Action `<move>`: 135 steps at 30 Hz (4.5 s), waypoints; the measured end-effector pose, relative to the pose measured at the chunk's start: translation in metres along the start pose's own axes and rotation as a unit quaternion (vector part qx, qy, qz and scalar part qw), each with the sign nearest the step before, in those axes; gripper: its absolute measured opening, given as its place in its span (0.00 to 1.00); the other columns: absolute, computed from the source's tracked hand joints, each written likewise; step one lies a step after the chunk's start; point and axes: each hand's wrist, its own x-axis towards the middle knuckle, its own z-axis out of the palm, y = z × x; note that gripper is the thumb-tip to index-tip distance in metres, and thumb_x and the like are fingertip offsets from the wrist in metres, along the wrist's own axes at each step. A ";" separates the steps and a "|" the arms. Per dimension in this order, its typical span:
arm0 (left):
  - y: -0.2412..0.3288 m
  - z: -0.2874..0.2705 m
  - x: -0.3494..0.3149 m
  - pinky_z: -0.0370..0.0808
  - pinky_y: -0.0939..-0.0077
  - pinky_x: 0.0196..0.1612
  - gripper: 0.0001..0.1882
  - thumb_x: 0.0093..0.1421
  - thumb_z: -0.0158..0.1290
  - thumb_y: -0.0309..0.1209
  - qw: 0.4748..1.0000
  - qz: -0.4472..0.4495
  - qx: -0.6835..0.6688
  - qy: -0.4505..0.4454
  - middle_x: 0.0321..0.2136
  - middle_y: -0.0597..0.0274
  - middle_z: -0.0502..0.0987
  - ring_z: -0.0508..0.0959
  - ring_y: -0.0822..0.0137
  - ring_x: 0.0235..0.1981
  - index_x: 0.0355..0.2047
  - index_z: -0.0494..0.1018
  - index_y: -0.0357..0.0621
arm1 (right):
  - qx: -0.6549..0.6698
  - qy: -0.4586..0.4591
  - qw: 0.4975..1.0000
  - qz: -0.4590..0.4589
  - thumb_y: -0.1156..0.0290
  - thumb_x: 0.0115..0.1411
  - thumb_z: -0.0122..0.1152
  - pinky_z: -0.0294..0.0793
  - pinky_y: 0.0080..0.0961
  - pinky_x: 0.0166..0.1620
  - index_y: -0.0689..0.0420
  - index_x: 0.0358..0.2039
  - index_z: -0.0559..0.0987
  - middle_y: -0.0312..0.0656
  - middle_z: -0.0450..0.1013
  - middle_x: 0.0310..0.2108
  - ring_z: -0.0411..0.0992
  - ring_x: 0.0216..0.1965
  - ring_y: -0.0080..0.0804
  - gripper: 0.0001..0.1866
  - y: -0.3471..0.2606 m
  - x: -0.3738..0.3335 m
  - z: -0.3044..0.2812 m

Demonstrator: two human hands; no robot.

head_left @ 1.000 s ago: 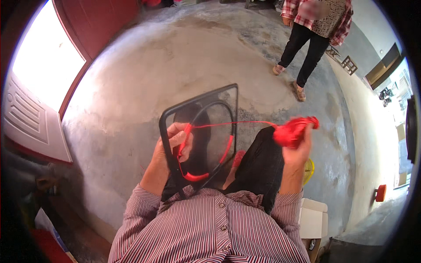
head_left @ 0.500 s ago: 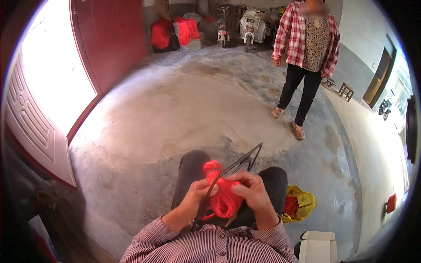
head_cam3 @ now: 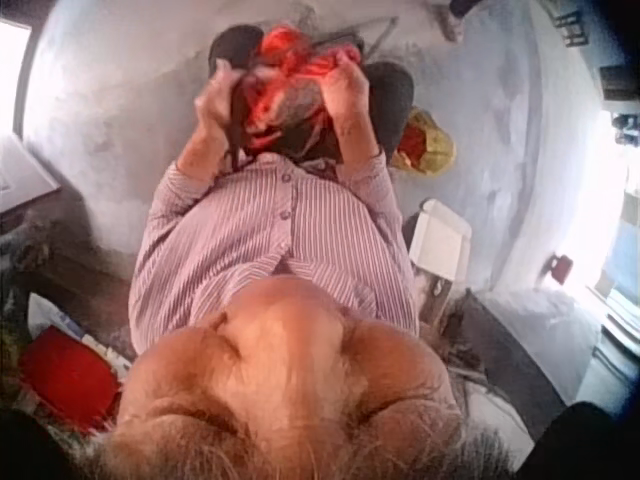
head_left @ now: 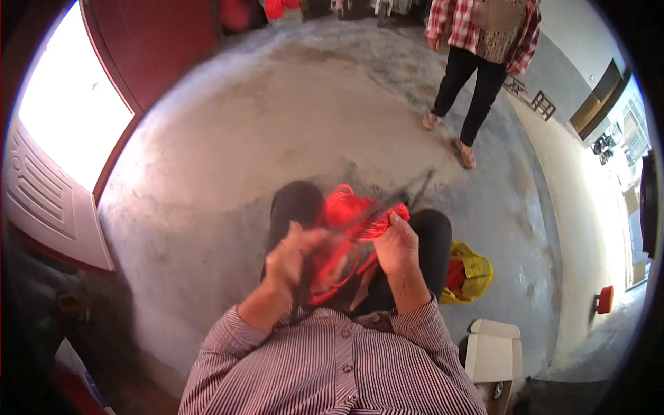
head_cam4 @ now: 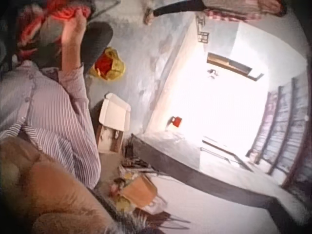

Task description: Winding red synthetic string or fiber onto a black circular frame.

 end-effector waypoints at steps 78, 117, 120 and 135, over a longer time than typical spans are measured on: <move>0.024 -0.064 0.022 0.62 0.76 0.06 0.17 0.60 0.53 0.32 0.985 0.133 0.114 -0.011 0.22 0.54 0.70 0.68 0.67 0.10 0.48 0.62 0.51 | 0.055 -0.060 0.996 0.035 0.50 0.63 0.48 0.66 0.30 0.36 0.57 0.41 0.67 0.39 0.68 0.21 0.69 0.24 0.29 0.21 -0.075 -0.079 -0.009; 0.015 -0.005 0.033 0.62 0.82 0.12 0.16 0.58 0.55 0.33 0.994 0.075 0.079 -0.024 0.23 0.56 0.72 0.67 0.73 0.13 0.43 0.69 0.37 | 0.171 -0.154 0.972 -0.039 0.50 0.55 0.52 0.67 0.46 0.45 0.59 0.43 0.67 0.44 0.73 0.29 0.73 0.30 0.38 0.25 -0.056 -0.030 0.001; 0.020 -0.032 0.042 0.58 0.82 0.08 0.21 0.57 0.57 0.34 0.991 0.096 0.083 -0.031 0.23 0.58 0.70 0.65 0.74 0.11 0.49 0.66 0.44 | 0.110 -0.261 0.959 -0.017 0.37 0.57 0.46 0.61 0.34 0.33 0.54 0.37 0.63 0.37 0.67 0.16 0.66 0.17 0.30 0.29 -0.086 -0.037 0.022; 0.020 -0.051 0.028 0.58 0.83 0.08 0.20 0.60 0.53 0.33 0.987 0.134 0.088 0.014 0.26 0.55 0.73 0.66 0.74 0.12 0.51 0.65 0.45 | 0.061 -0.003 0.998 0.027 0.44 0.63 0.41 0.60 0.28 0.29 0.58 0.42 0.72 0.34 0.63 0.15 0.58 0.15 0.25 0.28 -0.063 -0.041 -0.048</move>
